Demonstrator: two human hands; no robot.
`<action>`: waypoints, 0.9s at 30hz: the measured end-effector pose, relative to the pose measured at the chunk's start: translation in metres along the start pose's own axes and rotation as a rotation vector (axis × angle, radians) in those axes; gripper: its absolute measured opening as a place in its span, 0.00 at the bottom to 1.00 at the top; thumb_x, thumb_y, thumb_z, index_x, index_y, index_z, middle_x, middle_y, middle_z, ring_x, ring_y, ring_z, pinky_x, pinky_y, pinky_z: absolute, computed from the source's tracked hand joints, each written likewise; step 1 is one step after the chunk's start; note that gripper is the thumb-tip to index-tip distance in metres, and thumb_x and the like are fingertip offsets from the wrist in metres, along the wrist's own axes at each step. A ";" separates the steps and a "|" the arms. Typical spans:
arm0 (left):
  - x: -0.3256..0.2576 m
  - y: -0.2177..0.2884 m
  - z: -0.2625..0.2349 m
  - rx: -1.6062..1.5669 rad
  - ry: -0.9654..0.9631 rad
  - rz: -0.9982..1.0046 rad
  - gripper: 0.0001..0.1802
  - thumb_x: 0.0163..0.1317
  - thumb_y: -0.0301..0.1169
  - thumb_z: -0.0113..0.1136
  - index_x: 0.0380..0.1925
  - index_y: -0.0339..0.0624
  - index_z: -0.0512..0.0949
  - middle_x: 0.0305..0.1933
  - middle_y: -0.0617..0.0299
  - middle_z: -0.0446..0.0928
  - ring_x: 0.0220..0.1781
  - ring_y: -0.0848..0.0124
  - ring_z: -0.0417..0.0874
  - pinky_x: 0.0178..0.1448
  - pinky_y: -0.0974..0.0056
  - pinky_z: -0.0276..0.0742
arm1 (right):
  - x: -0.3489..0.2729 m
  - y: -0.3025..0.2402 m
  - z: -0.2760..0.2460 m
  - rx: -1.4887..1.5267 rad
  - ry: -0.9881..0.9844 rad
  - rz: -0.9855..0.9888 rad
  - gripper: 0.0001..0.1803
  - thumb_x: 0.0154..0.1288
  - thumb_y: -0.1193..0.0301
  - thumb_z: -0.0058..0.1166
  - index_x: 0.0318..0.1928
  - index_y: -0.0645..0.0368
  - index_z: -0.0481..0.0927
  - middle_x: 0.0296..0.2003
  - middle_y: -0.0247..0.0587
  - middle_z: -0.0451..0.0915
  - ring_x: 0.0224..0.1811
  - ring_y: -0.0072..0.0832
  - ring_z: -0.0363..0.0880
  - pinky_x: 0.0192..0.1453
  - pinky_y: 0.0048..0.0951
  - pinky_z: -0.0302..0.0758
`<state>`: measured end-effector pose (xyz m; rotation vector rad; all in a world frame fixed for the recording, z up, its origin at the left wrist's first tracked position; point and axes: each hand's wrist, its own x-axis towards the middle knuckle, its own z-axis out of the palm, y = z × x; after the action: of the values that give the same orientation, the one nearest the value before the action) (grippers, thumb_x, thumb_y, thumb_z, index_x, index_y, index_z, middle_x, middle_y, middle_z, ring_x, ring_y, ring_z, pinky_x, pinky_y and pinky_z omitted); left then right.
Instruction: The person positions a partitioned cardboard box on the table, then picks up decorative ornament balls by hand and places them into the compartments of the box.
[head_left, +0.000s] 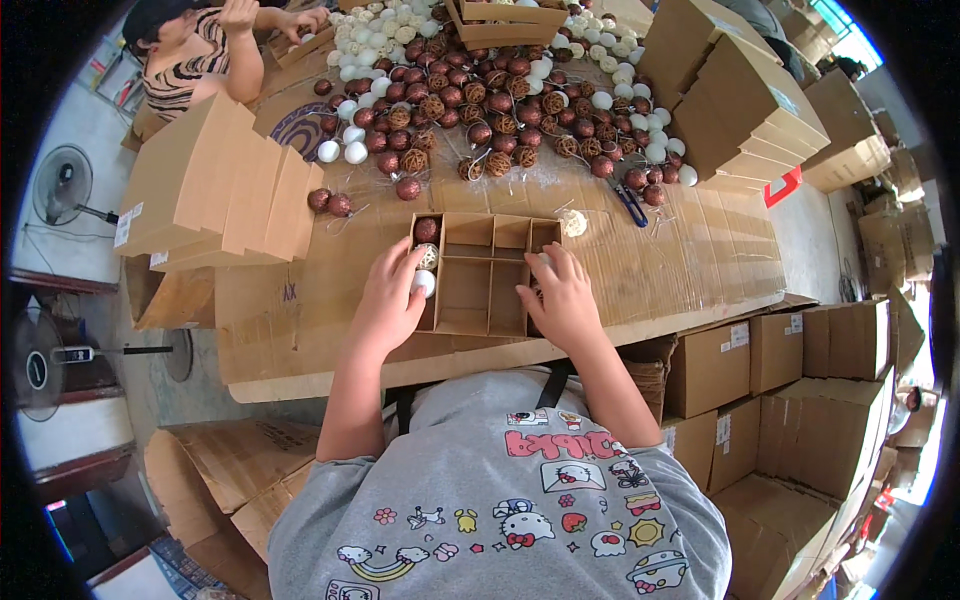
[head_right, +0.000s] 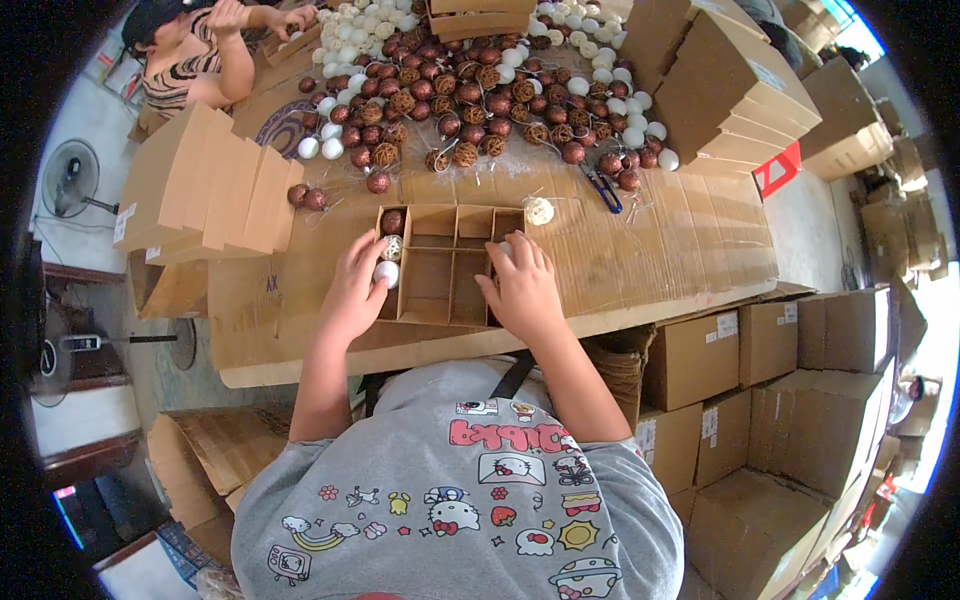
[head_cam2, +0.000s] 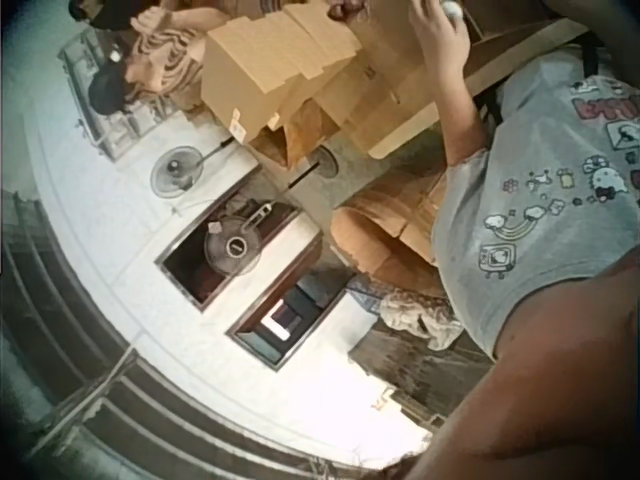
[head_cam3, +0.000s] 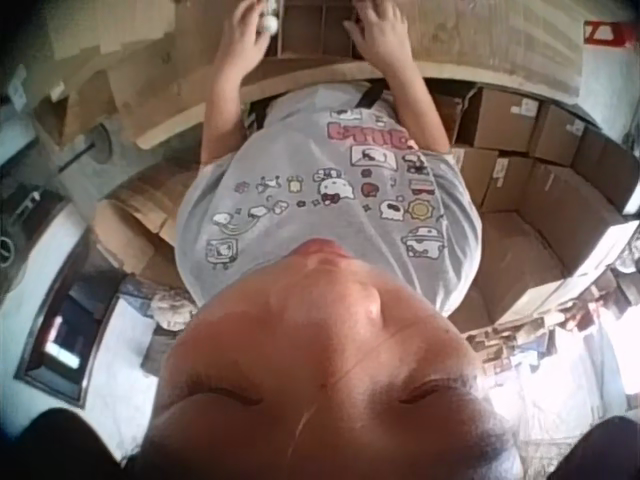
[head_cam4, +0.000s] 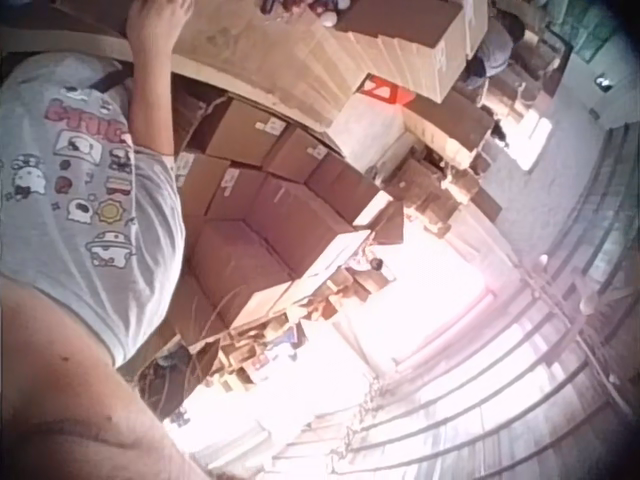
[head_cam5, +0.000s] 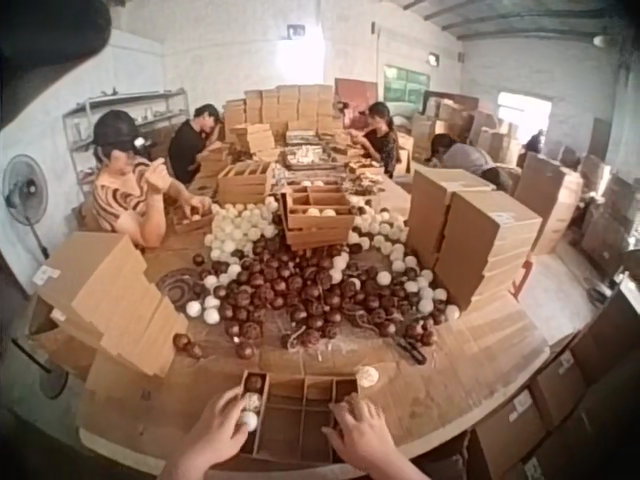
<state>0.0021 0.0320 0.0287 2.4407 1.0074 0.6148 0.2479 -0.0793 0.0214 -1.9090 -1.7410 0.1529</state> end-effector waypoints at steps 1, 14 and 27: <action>0.003 0.001 0.003 -0.002 -0.002 0.003 0.27 0.58 0.27 0.60 0.58 0.39 0.67 0.63 0.45 0.63 0.64 0.45 0.64 0.67 0.51 0.64 | 0.000 -0.002 0.001 -0.077 -0.008 -0.033 0.26 0.59 0.60 0.58 0.56 0.58 0.73 0.56 0.52 0.69 0.62 0.47 0.65 0.62 0.47 0.65; 0.026 0.026 0.030 0.471 -0.198 -0.011 0.39 0.62 0.49 0.55 0.68 0.44 0.57 0.74 0.51 0.50 0.75 0.47 0.49 0.68 0.35 0.54 | -0.006 -0.015 0.005 -0.270 -0.163 0.057 0.45 0.57 0.44 0.54 0.69 0.57 0.60 0.69 0.57 0.53 0.72 0.58 0.47 0.68 0.60 0.53; 0.044 0.015 0.035 0.454 -0.148 -0.008 0.37 0.63 0.50 0.53 0.66 0.42 0.61 0.74 0.49 0.50 0.75 0.49 0.51 0.68 0.39 0.57 | -0.003 -0.035 0.004 -0.297 -0.017 0.084 0.44 0.57 0.46 0.55 0.68 0.60 0.61 0.69 0.53 0.54 0.73 0.49 0.48 0.69 0.64 0.50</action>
<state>0.0576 0.0465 0.0186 2.8161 1.1978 0.2095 0.2144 -0.0802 0.0336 -2.1982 -1.7755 -0.0634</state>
